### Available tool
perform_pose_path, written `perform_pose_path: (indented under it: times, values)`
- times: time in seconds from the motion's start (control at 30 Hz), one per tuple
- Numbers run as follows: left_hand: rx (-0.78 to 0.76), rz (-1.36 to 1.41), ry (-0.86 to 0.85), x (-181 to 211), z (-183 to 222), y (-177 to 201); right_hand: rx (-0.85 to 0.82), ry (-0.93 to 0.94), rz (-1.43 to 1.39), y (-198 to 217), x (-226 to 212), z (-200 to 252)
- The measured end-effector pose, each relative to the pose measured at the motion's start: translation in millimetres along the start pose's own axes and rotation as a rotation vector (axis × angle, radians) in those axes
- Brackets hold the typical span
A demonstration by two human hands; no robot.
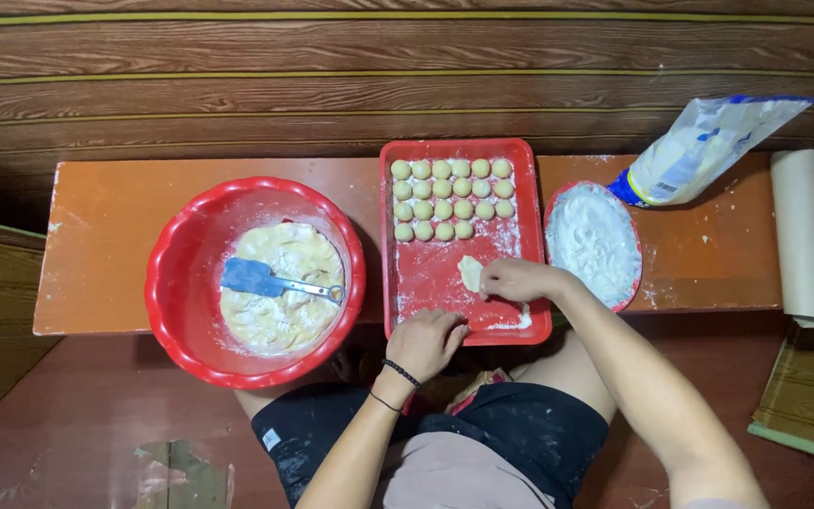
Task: The person is taking dough from a bowl, rolling it into small balls using their hands, and placing them onto a tray.
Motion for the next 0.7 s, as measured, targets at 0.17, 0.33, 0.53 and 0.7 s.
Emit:
perform_pose_path:
  times: [0.17,0.33,0.53,0.7]
  values:
    - [0.001,0.0,0.0,2.0,0.3,2.8,0.282,-0.042,0.294,-28.0,17.5,-35.7]
    - [0.027,-0.012,-0.003,3.0,-2.7,8.1,0.344,-0.035,0.626,-47.7,26.6,-69.6]
    - [0.042,-0.038,-0.001,3.4,-1.2,4.8,0.219,-0.268,0.567,-50.9,45.8,-103.6]
    - [0.027,-0.019,0.013,5.1,-1.7,7.4,-0.101,-0.182,0.037,5.1,-15.7,-40.2]
Point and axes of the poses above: each hand's wrist, its own z-axis away from the middle knuckle, its own y-axis out of the back of the hand, x = y × z, the point moved 2 cm from there along -z, towards the middle knuckle, and after that the axes turned 8 degrees about -z, right-handed, at the moved point
